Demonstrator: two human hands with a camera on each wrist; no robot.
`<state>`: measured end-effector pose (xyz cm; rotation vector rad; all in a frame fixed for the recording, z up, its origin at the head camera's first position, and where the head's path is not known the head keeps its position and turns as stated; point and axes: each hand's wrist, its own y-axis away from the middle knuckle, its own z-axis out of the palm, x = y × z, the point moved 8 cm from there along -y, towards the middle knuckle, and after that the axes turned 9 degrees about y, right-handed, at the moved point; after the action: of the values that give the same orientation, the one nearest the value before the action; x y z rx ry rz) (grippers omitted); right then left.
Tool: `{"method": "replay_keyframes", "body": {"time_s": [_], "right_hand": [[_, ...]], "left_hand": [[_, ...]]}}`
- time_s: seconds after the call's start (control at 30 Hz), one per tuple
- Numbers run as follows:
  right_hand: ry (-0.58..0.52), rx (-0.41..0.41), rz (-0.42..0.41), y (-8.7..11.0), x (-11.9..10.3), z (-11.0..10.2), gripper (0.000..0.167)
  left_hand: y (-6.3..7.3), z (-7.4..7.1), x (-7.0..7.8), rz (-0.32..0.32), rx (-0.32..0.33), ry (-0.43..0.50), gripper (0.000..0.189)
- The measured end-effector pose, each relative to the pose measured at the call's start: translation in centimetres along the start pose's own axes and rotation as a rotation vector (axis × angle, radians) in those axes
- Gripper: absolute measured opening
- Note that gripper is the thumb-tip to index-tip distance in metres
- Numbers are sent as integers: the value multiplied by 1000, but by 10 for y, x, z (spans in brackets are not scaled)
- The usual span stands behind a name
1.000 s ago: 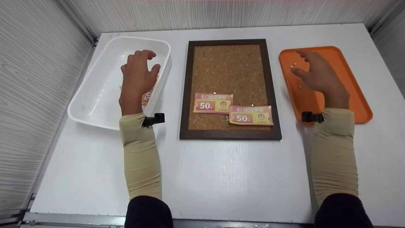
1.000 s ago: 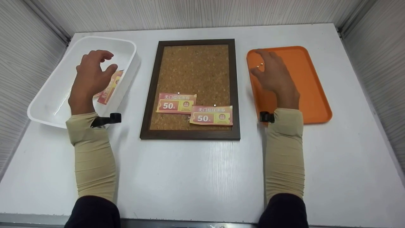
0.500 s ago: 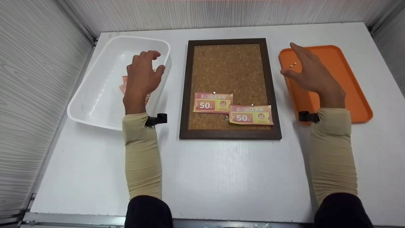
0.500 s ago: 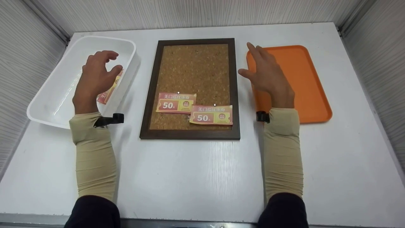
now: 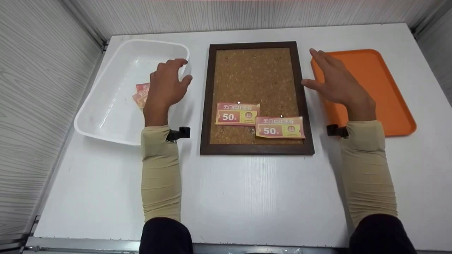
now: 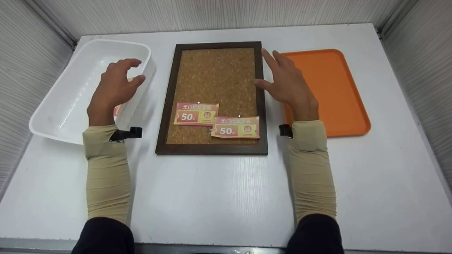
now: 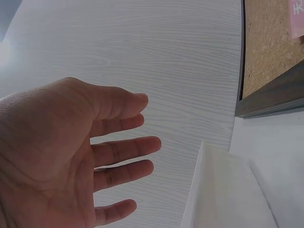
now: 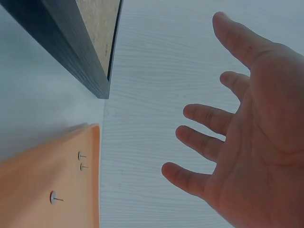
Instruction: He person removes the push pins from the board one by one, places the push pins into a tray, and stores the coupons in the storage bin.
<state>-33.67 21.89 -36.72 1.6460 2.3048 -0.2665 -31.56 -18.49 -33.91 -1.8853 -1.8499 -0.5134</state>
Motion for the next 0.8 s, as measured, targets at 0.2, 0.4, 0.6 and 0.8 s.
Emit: {"method": "replay_keyframes", "body": {"time_s": [0.2, 0.4, 0.6, 0.8], "right_hand": [[22, -13, -55, -1, -11, 7, 81], [36, -42, -86, -3, -22, 16, 80], [51, -75, -84, -6, -30, 23, 81], [64, -78, -138, -8, -39, 29, 82]], "left_hand": [[-1, 9, 4, 4, -28, -28, 48], [-1, 17, 6, 13, -57, -38, 48], [-2, 21, 6, 2, -83, -42, 49], [-3, 27, 8, 8, -127, -45, 50]]}}
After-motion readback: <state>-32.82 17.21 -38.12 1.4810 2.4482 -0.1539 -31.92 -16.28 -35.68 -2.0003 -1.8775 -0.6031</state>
